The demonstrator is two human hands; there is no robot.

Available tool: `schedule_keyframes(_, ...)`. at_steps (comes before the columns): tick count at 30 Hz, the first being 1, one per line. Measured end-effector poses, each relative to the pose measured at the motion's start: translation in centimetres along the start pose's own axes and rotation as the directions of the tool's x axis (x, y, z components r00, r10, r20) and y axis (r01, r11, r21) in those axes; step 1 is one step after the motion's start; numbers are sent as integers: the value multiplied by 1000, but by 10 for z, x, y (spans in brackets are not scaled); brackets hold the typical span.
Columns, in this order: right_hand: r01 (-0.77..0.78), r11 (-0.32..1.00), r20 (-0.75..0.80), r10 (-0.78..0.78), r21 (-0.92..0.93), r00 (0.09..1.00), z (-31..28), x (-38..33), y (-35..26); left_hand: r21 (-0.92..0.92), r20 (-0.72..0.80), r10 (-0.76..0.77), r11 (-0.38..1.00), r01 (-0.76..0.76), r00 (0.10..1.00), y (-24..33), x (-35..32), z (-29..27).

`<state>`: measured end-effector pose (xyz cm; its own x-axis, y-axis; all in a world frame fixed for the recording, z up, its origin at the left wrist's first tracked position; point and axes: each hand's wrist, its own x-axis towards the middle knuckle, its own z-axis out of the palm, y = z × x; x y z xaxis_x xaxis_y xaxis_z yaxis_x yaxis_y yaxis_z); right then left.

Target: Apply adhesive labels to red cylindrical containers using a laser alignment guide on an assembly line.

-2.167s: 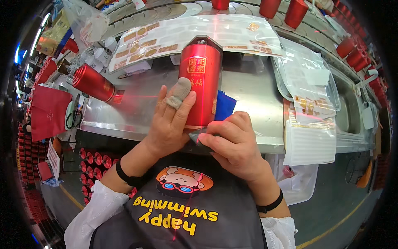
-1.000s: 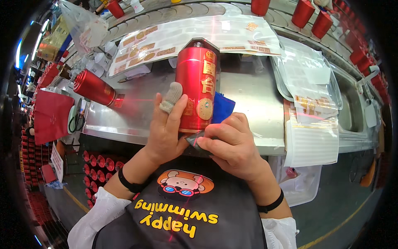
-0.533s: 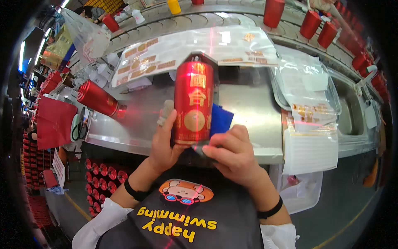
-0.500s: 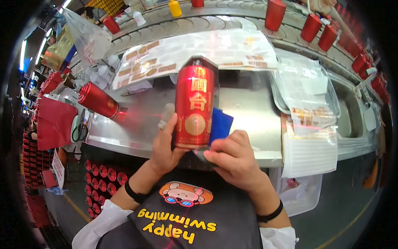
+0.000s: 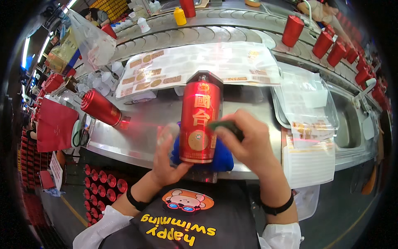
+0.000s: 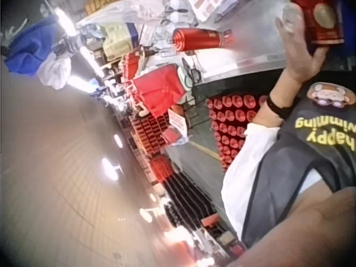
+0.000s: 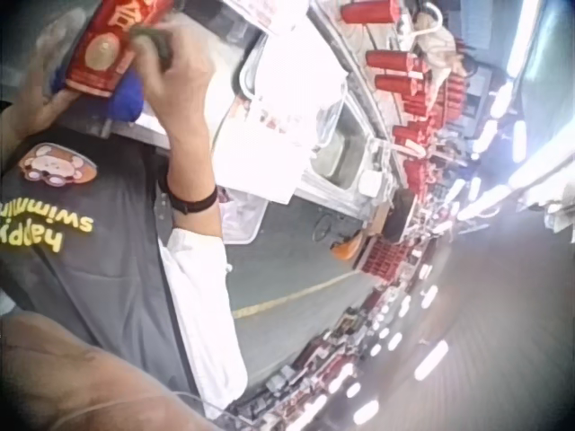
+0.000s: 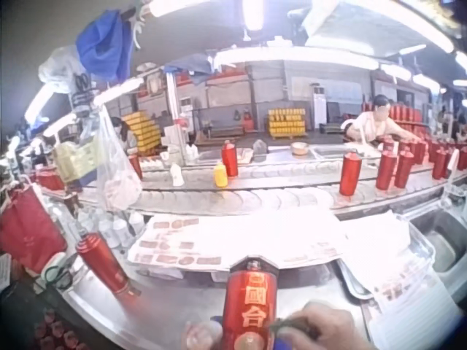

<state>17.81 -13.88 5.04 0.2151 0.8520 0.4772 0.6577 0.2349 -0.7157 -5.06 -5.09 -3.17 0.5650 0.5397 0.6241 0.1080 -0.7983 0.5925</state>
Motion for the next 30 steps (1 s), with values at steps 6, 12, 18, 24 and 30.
schedule_keyframes(6, -143, 979, -32, 149, 143, 988, 2, -11, 5, 189, 188, 362, 899, -396, 913, -2, 22, -12)
schedule_keyframes(12, -267, 926, 140, 237, 268, 961, -1, 9, 6, 124, 324, 327, 915, -383, 888, -5, 47, -21)
schedule_keyframes(18, 17, 996, -128, -29, -93, 991, 0, 54, 27, 88, 63, 88, 992, -94, 994, -8, 9, -1)
schedule_keyframes(24, -210, 938, -70, 238, 276, 969, -1, 35, 18, 335, 227, 266, 882, -332, 937, 27, 50, -24)
schedule_keyframes(30, -307, 905, 0, 321, 296, 947, -4, 6, 8, 195, 150, 201, 954, -228, 968, 0, 24, -17)
